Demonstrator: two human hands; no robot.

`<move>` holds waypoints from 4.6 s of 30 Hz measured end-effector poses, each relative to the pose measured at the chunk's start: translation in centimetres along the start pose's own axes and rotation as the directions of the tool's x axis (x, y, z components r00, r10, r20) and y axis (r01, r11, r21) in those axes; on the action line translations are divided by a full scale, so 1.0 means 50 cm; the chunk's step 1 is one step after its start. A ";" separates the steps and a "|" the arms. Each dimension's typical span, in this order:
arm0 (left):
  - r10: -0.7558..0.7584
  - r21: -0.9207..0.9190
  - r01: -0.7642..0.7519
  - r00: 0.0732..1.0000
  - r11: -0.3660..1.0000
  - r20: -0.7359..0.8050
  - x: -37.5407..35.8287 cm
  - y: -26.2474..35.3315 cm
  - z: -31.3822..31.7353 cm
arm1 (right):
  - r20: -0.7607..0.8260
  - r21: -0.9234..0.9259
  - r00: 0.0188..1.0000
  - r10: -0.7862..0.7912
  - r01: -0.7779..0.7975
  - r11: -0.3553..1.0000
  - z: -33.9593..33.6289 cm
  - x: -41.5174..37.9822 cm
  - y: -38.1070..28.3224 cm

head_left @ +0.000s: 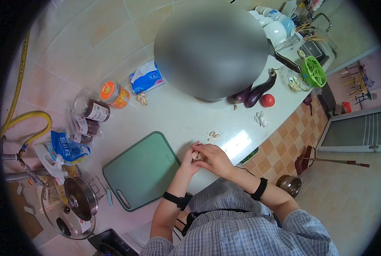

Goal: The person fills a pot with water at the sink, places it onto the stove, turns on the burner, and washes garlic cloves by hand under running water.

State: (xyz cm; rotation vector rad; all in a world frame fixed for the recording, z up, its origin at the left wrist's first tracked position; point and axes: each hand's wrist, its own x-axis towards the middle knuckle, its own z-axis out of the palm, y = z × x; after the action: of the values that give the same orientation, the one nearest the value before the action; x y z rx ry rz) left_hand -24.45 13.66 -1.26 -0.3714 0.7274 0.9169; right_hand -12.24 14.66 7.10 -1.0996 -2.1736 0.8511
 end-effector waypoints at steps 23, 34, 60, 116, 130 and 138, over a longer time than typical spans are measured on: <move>0.057 0.018 -0.059 0.997 0.998 0.056 -0.033 0.000 0.005 | -0.100 0.299 0.928 0.360 -0.317 0.900 -0.004 0.004 0.087; 0.070 0.036 -0.073 0.994 0.997 0.079 -0.011 -0.003 -0.011 | -0.117 0.133 0.992 -0.052 0.068 0.989 -0.010 -0.025 0.043; 0.046 -0.103 -0.033 0.991 0.994 0.124 -0.082 -0.002 -0.004 | -0.187 0.697 0.620 0.762 -0.463 0.547 -0.036 0.066 0.257; -0.123 0.522 0.005 0.974 0.853 0.191 0.050 -0.373 0.270 | -0.118 0.407 0.858 0.500 -0.417 0.812 -0.386 -0.282 0.199; -0.172 0.542 0.029 0.962 0.840 0.214 0.107 -0.358 0.324 | -0.277 0.343 0.861 0.426 -0.325 0.881 -0.439 -0.295 0.251; -0.208 0.660 0.083 0.972 0.747 0.113 0.137 -0.358 0.335 | -0.140 0.297 0.920 0.365 -0.313 0.902 -0.450 -0.259 0.252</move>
State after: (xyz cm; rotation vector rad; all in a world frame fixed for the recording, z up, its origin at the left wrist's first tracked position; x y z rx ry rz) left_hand -0.17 17.15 5.55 0.2781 0.7901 0.4858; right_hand 16.46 16.09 9.84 -1.3793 -1.6709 1.1056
